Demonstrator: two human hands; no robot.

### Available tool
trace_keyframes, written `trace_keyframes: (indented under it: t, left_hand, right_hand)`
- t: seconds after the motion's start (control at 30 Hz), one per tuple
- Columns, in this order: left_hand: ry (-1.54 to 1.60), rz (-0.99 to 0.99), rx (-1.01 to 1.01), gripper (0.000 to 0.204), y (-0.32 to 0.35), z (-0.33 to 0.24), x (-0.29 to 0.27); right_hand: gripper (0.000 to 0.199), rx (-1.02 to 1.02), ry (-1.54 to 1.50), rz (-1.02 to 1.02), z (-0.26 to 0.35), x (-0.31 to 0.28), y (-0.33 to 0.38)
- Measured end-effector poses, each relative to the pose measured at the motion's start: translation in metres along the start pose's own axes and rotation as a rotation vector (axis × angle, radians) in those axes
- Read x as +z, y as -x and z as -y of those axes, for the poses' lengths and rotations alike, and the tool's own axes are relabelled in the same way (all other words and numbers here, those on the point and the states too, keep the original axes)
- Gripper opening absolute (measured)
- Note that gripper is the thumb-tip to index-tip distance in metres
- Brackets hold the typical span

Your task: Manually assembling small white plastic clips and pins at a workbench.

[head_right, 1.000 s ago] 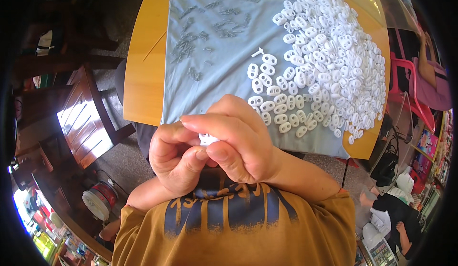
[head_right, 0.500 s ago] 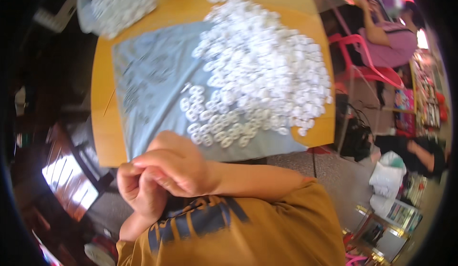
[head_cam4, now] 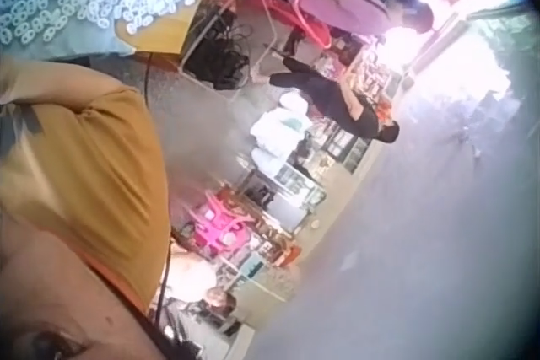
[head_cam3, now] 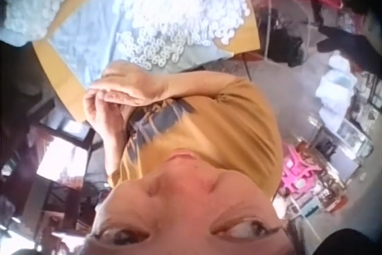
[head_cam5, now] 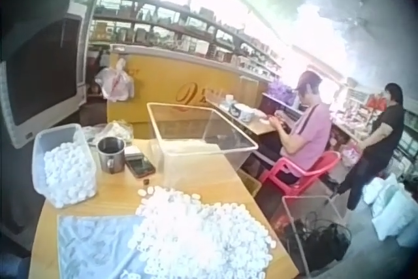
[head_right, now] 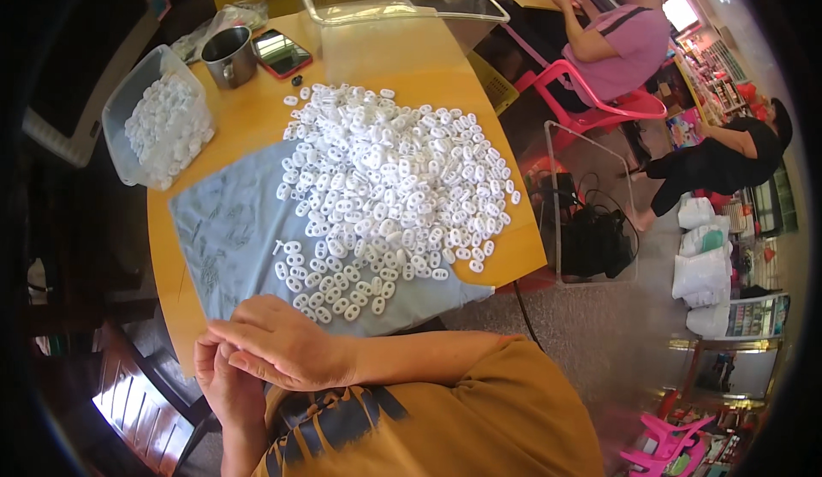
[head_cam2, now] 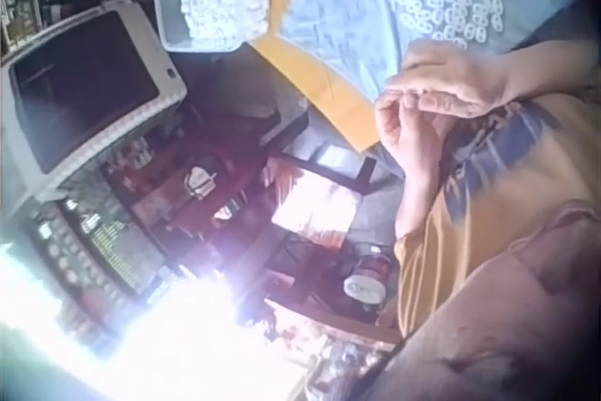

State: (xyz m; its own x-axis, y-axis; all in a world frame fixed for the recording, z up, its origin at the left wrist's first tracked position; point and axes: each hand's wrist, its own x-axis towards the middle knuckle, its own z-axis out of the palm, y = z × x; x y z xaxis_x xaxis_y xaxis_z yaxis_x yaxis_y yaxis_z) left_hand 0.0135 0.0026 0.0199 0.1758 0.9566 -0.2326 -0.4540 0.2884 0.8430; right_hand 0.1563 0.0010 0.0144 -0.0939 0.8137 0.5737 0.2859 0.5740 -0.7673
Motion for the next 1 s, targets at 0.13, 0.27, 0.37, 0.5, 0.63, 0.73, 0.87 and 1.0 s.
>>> trace_keyframes:
  t: [0.13, 0.27, 0.37, 0.5, 0.63, 0.73, 0.87, 1.0]
  left_hand:
    - [-0.036, 0.036, -0.006, 0.016, -0.011, -0.017, 0.002]
    - [-0.095, 0.027, 0.055, 0.016, -0.033, -0.038, 0.006]
    - [-0.108, 0.033, 0.174, 0.017, -0.057, -0.059, 0.016]
    - [-0.240, 0.006, 0.420, 0.022, -0.125, -0.090, 0.032]
    - [-0.372, 0.126, 0.426, 0.034, -0.190, -0.119, 0.028]
    - [-0.584, 0.117, 0.422, 0.046, -0.190, -0.108, 0.030]
    - [-0.833, 0.187, 0.281, 0.025, -0.147, -0.068, 0.049]
    - [-1.029, 0.420, 0.198, 0.017, -0.111, -0.028, 0.047]
  right_hand:
    - [0.041, 0.086, -0.023, -0.012, 0.004, -0.012, 0.002]
    - [0.029, 0.105, -0.033, 0.033, -0.002, -0.016, 0.003]
    - [0.027, 0.080, -0.070, 0.111, -0.007, -0.017, 0.003]
    - [0.021, -0.007, -0.113, 0.099, -0.018, -0.013, 0.001]
    - [0.015, 0.006, -0.201, 0.165, -0.017, -0.007, 0.003]
    - [0.013, -0.032, -0.248, 0.156, -0.022, -0.006, 0.006]
    - [0.017, 0.004, -0.284, 0.198, -0.026, -0.005, 0.013]
    - [0.019, 0.038, -0.446, 0.226, -0.023, 0.002, 0.018]
